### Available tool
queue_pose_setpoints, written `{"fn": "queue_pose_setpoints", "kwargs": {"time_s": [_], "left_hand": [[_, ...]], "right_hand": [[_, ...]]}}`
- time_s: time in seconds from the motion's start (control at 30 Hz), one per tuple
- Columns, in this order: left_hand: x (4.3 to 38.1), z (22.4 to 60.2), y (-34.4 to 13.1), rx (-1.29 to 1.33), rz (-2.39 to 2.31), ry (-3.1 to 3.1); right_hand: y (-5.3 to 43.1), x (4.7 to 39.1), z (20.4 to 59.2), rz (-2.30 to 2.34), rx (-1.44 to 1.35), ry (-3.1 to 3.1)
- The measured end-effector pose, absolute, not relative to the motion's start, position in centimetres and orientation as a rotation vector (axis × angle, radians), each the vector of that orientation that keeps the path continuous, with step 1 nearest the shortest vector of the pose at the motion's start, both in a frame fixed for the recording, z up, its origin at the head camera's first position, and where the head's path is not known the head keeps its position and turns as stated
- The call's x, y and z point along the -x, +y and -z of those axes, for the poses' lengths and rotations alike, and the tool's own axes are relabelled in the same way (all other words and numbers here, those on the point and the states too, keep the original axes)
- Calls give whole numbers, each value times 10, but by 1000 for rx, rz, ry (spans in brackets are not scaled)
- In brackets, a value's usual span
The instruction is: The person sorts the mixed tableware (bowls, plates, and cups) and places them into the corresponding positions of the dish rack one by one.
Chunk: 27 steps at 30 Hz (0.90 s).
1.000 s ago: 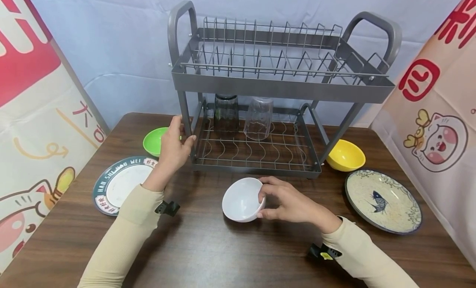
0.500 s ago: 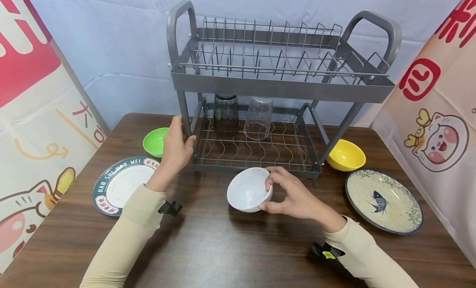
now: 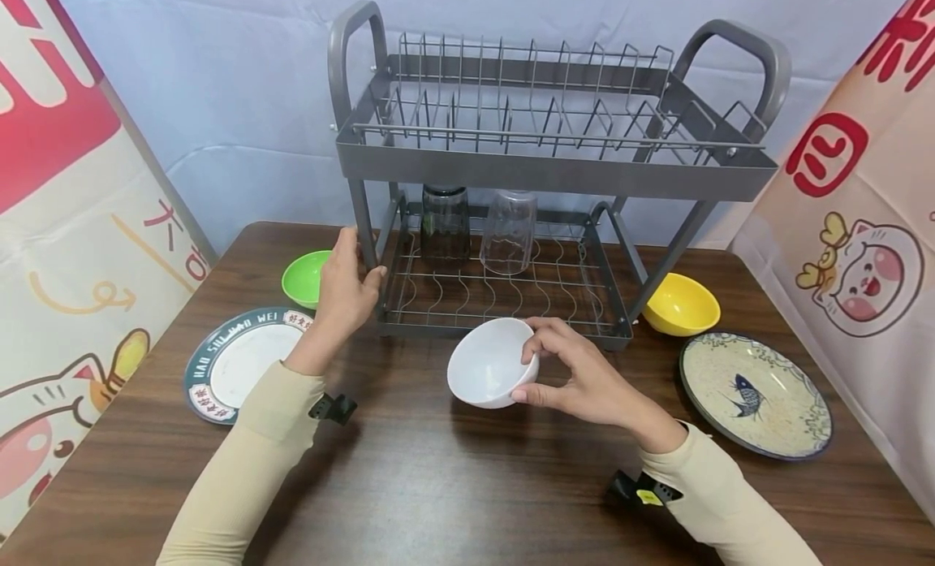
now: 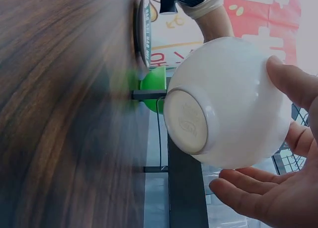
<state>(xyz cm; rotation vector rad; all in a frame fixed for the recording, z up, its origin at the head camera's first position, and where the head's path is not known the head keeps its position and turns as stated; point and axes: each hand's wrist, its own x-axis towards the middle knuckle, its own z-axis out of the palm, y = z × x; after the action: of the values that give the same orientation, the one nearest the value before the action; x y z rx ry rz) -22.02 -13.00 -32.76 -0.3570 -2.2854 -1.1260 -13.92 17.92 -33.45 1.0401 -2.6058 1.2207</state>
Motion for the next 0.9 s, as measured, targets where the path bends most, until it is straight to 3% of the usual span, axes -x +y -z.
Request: {"fn": "queue_pose_setpoints", "kwargs": {"time_s": [0.9], "left_hand": [[222, 328, -133, 361, 1108, -2294]], "right_hand": [[145, 182, 302, -1226, -1036, -2450]]}}
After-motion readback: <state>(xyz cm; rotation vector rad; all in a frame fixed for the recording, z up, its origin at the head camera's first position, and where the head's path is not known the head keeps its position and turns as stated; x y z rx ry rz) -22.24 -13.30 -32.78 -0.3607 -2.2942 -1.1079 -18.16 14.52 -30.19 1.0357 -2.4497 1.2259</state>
